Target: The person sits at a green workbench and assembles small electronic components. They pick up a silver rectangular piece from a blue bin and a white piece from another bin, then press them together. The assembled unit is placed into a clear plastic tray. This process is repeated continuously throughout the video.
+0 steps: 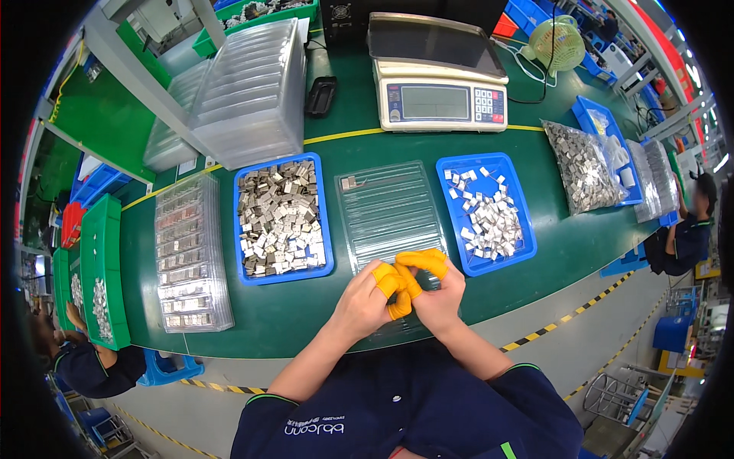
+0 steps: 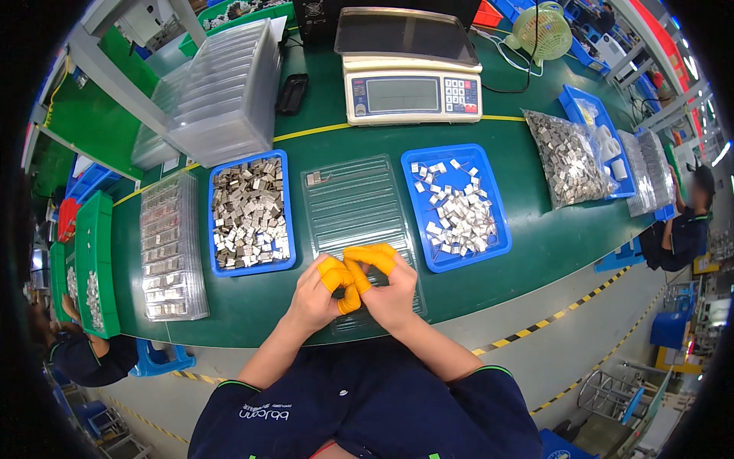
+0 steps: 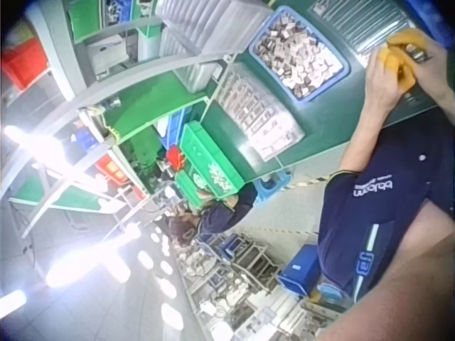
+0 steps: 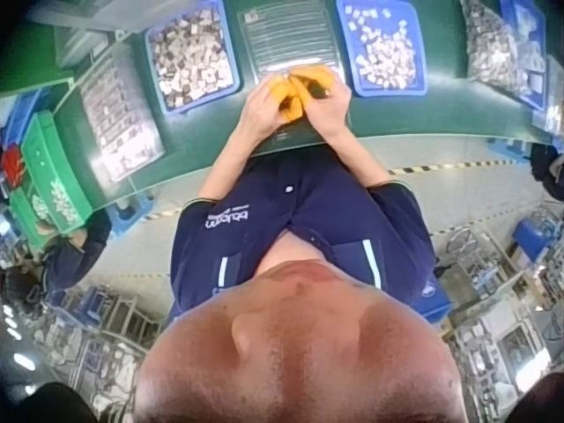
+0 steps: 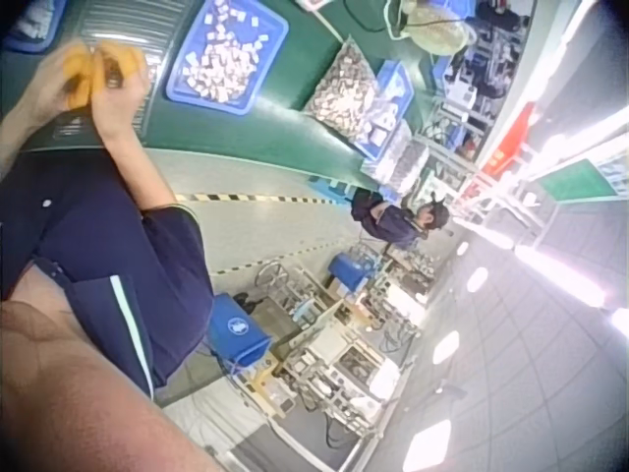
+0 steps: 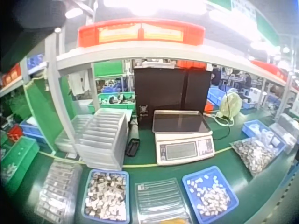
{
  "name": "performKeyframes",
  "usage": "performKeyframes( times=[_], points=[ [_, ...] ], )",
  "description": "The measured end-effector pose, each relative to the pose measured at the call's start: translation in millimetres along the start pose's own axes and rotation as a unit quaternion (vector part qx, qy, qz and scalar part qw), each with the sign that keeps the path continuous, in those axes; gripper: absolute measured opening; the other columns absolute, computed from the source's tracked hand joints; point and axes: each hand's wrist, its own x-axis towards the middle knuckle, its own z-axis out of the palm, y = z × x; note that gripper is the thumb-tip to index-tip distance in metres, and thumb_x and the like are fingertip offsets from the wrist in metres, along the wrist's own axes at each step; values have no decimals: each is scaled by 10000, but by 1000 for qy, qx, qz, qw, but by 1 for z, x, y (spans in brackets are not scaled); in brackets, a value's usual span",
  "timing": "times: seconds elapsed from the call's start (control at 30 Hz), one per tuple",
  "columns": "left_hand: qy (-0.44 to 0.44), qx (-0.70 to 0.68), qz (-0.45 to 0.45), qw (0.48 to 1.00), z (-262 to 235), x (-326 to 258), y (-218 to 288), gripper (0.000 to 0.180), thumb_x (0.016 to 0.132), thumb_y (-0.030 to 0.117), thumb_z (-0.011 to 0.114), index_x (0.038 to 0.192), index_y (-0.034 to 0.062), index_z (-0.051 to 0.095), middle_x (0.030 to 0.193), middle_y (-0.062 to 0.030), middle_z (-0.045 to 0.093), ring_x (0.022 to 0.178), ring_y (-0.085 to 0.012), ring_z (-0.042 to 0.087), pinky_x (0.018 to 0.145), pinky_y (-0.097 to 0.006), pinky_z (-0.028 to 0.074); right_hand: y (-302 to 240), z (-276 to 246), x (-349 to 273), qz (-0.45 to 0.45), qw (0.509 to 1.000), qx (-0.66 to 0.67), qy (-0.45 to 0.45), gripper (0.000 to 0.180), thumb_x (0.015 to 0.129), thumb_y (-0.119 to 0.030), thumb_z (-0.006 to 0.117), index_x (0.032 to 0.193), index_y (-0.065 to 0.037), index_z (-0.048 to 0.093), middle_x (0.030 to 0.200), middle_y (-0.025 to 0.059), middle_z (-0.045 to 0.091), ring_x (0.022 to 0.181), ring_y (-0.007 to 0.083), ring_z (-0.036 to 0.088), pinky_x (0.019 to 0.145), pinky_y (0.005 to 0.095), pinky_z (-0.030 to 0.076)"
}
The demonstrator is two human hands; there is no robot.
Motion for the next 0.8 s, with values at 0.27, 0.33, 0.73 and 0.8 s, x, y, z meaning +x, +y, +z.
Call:
performKeyframes(
  times=[0.27,0.33,0.73,0.8],
  points=[
    [57,-268,-244,930,-4,-5,6,199,722,15,696,839,19,535,814,-81,533,734,-209,549,691,-300,453,13,-4,3,102,960,238,-108,302,728,-23,727,1005,11,611,961,72,599,874,154,547,822,281,424],
    [150,-467,-313,814,4,-3,10,172,774,25,689,874,11,550,847,-42,534,775,-148,550,717,-274,449,14,-3,3,74,965,213,-134,349,732,-30,725,1054,-1,593,1007,67,588,912,148,538,856,271,411],
    [-134,-405,-372,825,-16,-12,3,205,768,33,706,962,-23,670,882,-70,681,784,-116,637,715,-251,512,10,-12,9,50,956,93,-275,484,647,-53,770,1095,-38,589,1077,57,599,990,171,548,888,317,430],
    [-165,-320,-343,868,-16,-12,2,221,769,42,706,978,-19,669,867,-63,685,779,-106,635,714,-249,510,12,-12,8,43,960,49,-274,467,654,-44,761,1090,-38,594,1068,56,607,998,173,552,891,315,433]
  ],
)
